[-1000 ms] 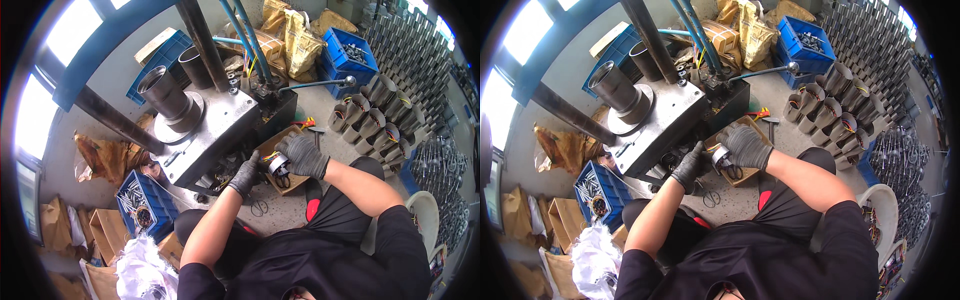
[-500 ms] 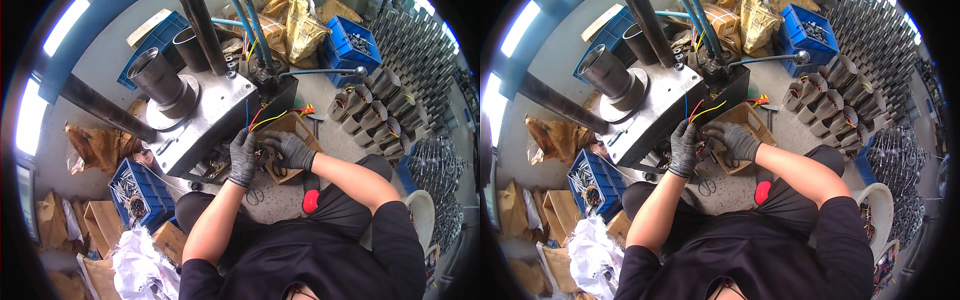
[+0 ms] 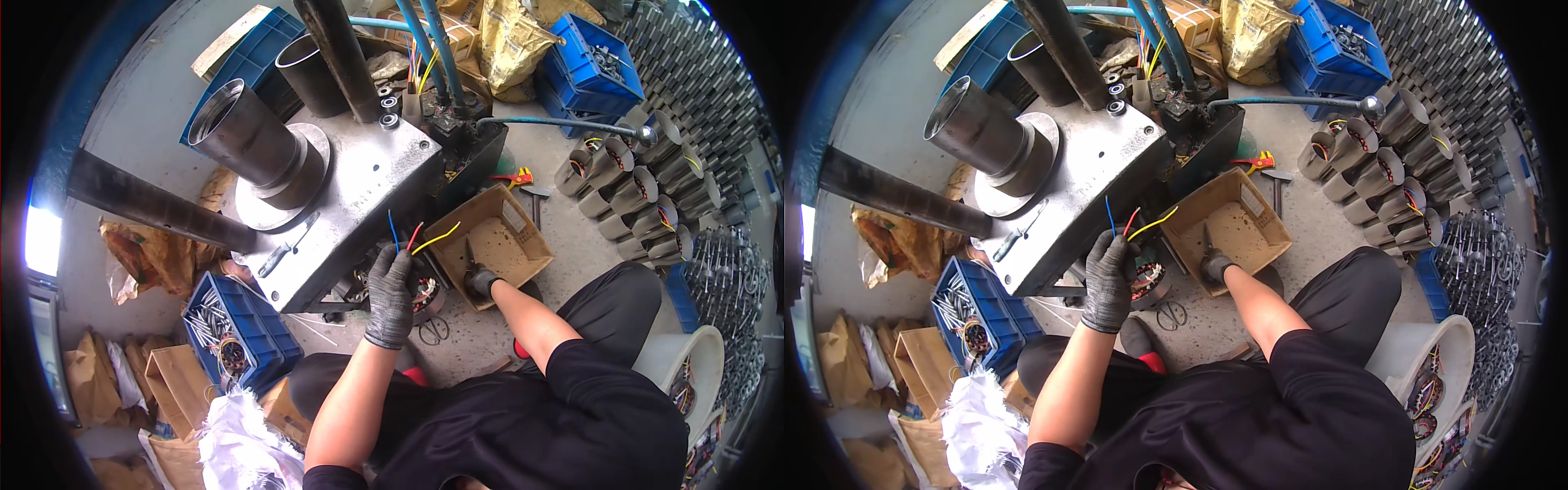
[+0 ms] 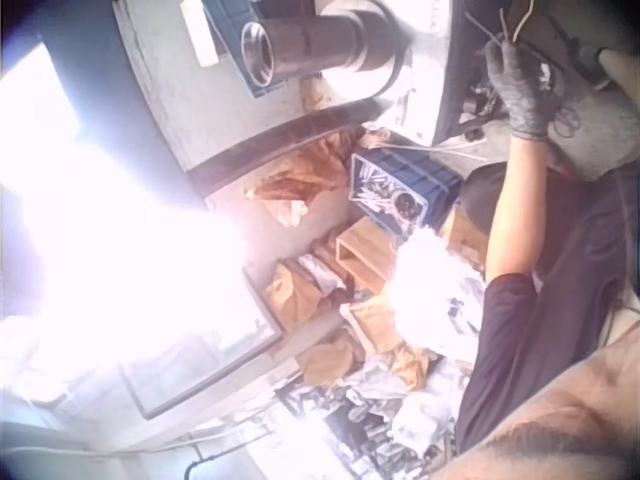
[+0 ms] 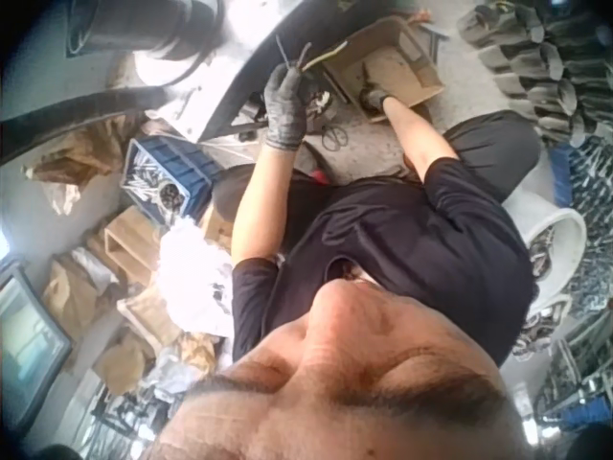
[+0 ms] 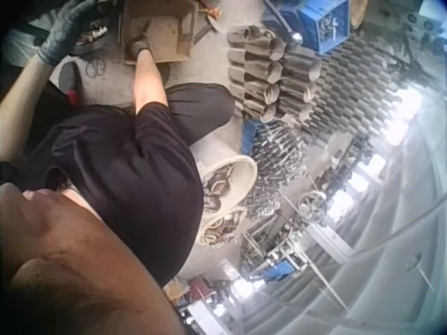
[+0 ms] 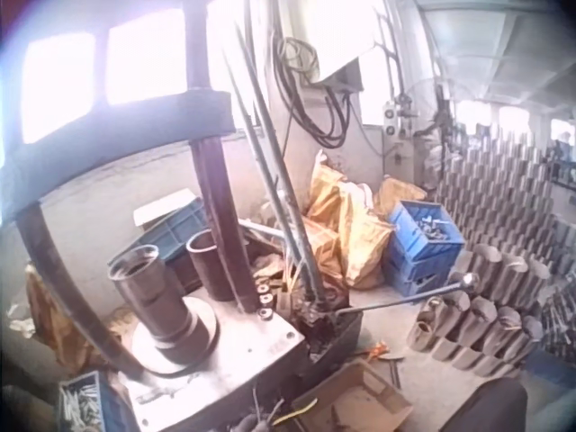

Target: Assembling wire-wound stators into metal sleeves using a press machine.

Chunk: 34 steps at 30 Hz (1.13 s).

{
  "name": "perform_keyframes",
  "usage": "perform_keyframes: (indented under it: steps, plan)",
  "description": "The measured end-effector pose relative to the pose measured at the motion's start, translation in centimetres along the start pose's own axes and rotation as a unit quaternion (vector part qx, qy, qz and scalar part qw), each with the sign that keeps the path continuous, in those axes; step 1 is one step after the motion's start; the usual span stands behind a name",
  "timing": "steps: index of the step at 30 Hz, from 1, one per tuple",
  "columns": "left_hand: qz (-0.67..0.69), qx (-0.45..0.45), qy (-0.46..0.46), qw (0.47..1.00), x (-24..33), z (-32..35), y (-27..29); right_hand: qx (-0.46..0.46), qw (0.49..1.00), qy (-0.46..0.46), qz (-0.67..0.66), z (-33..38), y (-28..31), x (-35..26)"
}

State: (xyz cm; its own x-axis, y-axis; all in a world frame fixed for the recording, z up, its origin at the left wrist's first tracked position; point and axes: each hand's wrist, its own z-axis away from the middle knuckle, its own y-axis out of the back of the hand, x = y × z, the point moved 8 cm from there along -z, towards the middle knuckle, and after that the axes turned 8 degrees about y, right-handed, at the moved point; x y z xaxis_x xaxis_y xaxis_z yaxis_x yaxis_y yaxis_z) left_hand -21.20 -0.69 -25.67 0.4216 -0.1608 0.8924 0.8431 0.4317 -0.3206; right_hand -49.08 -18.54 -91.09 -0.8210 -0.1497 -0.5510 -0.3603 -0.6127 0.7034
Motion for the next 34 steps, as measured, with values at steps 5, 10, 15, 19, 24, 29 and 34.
perform_keyframes:
  steps: [5,10,15,19,24,29,34]
  plan:
    - [-0.024,-0.009,0.051,0.998,-2.2,1.0,1.1,0.029,0.996,0.072,0.032,-1.3,-1.9,-3.5]
    - [-0.048,0.046,0.064,0.996,-3.7,1.2,4.8,-0.081,0.902,-0.101,-0.411,11.7,6.2,-27.2]
    - [-0.027,0.007,0.041,0.999,-3.6,0.1,1.3,-0.111,0.794,-0.062,-0.594,22.8,24.5,-31.1]
    - [-0.095,-0.007,0.030,0.995,-4.3,-1.0,-1.1,-0.143,0.791,0.030,-0.594,32.4,30.6,-34.1]
    - [-0.142,-0.036,0.021,0.989,-5.7,-1.3,-1.7,-0.121,0.869,0.078,-0.473,34.9,30.2,-34.5]
    - [-0.185,-0.055,0.040,0.980,-7.0,-1.7,-1.7,-0.155,0.862,0.024,-0.483,34.5,30.2,-34.8]
    - [-0.213,-0.054,0.041,0.975,-7.5,-2.0,-2.2,-0.181,0.873,0.018,-0.453,33.2,28.8,-33.2]
